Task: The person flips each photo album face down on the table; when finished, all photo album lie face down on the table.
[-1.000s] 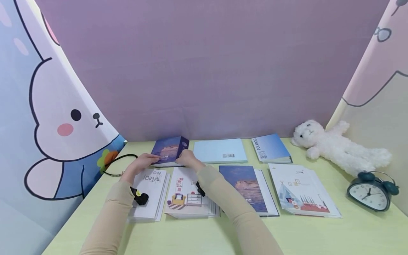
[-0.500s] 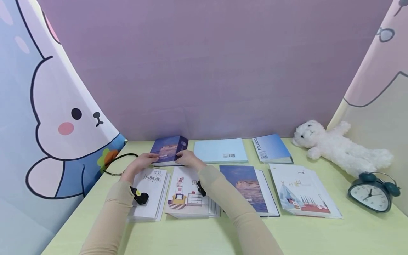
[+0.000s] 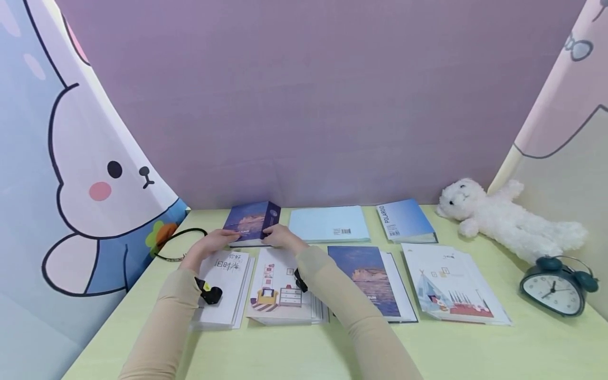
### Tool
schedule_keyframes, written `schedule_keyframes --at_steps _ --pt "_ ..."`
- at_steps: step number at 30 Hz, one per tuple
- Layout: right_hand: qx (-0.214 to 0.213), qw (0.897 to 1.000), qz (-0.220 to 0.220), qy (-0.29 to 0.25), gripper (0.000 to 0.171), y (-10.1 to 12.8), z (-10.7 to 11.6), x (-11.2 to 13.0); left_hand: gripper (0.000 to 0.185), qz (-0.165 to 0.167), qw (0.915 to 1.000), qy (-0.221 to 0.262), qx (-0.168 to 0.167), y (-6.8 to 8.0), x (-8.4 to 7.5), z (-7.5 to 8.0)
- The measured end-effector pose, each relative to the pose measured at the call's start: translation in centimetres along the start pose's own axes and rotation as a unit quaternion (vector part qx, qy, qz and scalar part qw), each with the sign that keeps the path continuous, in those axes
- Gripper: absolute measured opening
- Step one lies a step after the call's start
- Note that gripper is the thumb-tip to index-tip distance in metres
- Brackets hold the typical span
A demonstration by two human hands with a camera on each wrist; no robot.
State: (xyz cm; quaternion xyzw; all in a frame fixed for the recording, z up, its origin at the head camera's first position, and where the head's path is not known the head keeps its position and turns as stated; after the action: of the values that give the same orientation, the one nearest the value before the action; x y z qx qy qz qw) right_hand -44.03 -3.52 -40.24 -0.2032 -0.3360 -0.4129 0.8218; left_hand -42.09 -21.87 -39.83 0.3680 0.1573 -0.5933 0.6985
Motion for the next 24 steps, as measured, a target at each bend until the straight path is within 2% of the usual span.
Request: schedule_keyframes --at_steps 10,15,18,24 --pt "0.008 1.000 -0.004 -0.003 0.044 0.1 0.0 -0.1 0.053 0.016 0.9999 -0.004 0.004 0.2 -0.1 -0.1" --pt "0.008 1.000 0.004 0.006 0.043 0.2 0.6 0.2 0.053 0.013 0.9999 -0.003 0.002 0.1 -0.3 -0.1" --pt "0.006 1.000 0.013 -0.004 0.041 0.5 0.9 0.7 0.053 0.003 1.0000 -0.004 0.005 0.1 -0.5 -0.2" --pt "0.011 0.998 0.054 0.011 0.039 1.5 1.8 2.0 0.051 -0.064 0.9973 -0.031 -0.015 1.0 -2.3 -0.5"
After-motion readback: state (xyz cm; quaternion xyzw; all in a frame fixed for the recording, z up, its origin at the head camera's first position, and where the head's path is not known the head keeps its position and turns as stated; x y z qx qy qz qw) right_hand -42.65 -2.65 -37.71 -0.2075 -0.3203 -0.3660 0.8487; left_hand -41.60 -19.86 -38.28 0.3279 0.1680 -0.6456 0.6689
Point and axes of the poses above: each hand's wrist, its own y-axis away from the middle knuckle, its own z-axis out of the back of the hand, x = y × z, the point moved 5 cm from there along -y, towards the middle knuckle, and after that the axes turned 13 degrees about z, right-handed, at the moved point
